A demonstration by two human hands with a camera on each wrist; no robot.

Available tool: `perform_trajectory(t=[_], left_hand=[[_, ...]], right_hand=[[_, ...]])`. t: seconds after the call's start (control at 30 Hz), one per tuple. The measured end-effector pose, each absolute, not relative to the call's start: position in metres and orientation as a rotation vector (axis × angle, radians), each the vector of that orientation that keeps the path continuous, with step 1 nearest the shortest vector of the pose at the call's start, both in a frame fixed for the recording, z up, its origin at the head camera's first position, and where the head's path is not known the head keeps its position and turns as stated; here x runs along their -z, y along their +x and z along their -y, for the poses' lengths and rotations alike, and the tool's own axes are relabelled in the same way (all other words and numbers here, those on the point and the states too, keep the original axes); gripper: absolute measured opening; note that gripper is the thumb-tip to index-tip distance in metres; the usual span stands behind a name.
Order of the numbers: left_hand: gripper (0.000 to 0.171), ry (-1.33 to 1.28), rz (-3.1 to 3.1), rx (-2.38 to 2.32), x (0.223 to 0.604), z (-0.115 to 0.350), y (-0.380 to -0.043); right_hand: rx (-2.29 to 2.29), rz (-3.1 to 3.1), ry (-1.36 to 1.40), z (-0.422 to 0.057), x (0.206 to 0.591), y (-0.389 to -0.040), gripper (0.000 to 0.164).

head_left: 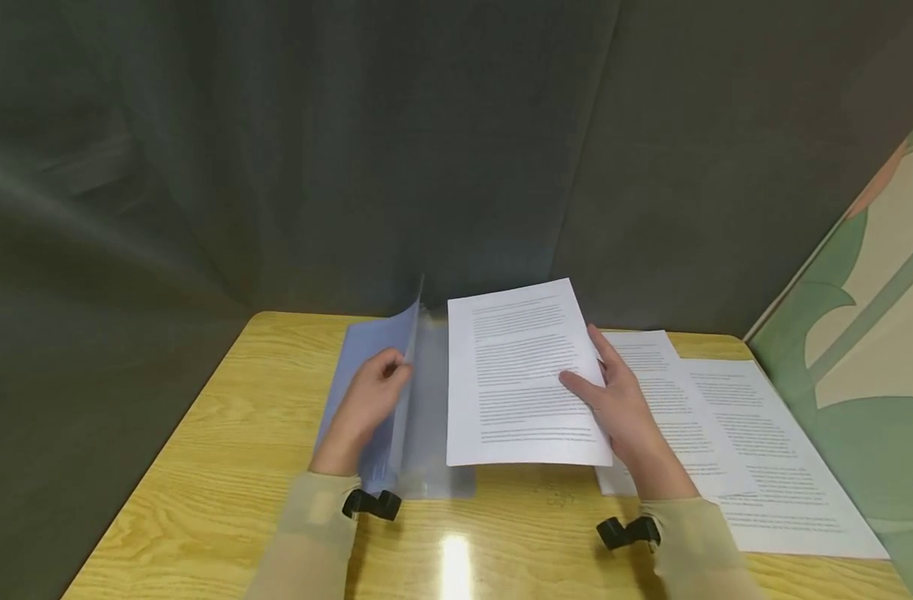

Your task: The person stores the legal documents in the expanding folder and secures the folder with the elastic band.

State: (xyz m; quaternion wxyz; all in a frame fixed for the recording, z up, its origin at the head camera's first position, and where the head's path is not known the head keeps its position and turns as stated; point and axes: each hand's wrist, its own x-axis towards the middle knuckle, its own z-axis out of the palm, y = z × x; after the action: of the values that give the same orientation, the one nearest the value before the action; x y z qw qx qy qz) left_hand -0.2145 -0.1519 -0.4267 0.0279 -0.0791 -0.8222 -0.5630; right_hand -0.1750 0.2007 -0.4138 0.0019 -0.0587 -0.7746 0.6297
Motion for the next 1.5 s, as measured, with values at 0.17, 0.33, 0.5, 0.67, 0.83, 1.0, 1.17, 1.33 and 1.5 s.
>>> perform_trajectory(t=[0.17,0.33,0.5,0.67,0.83,1.0,1.17,1.33,1.5], left_hand=[[0.021,-0.223,2.498,1.758,0.427,0.146,-0.214],[0.02,-0.213,2.482,1.779,0.429,0.137,-0.215],[0.016,-0.194,2.466,1.776,0.428,0.128,-0.215],[0.015,-0.157,2.448,1.777,0.428,0.12,-0.213],[0.015,-0.144,2.424,1.767,0.427,0.115,-0.213],[0.014,-0.148,2.438,1.741,0.427,0.112,-0.213],[0.014,-0.139,2.445,1.732,0.427,0.11,-0.212],[0.013,-0.148,2.432,1.731,0.427,0.108,-0.21],[0.013,-0.154,2.412,1.735,0.428,0.104,-0.21]], right_hand=[[-2.009,2.42,-0.135,-0.191,0.417,-0.18,0.097],[-2.004,2.439,-0.144,-0.182,0.42,-0.183,0.095],[-2.011,2.436,-0.149,-0.174,0.422,-0.184,0.094],[-2.019,2.422,-0.131,-0.167,0.425,-0.183,0.093],[-2.024,2.417,-0.091,-0.164,0.428,-0.186,0.092],[-1.888,2.497,-0.074,-0.163,0.43,-0.189,0.091],[-1.805,2.529,-0.045,-0.162,0.431,-0.188,0.09],[-1.773,2.541,0.006,-0.154,0.435,-0.187,0.088],[-1.756,2.541,-0.039,-0.141,0.44,-0.185,0.087]])
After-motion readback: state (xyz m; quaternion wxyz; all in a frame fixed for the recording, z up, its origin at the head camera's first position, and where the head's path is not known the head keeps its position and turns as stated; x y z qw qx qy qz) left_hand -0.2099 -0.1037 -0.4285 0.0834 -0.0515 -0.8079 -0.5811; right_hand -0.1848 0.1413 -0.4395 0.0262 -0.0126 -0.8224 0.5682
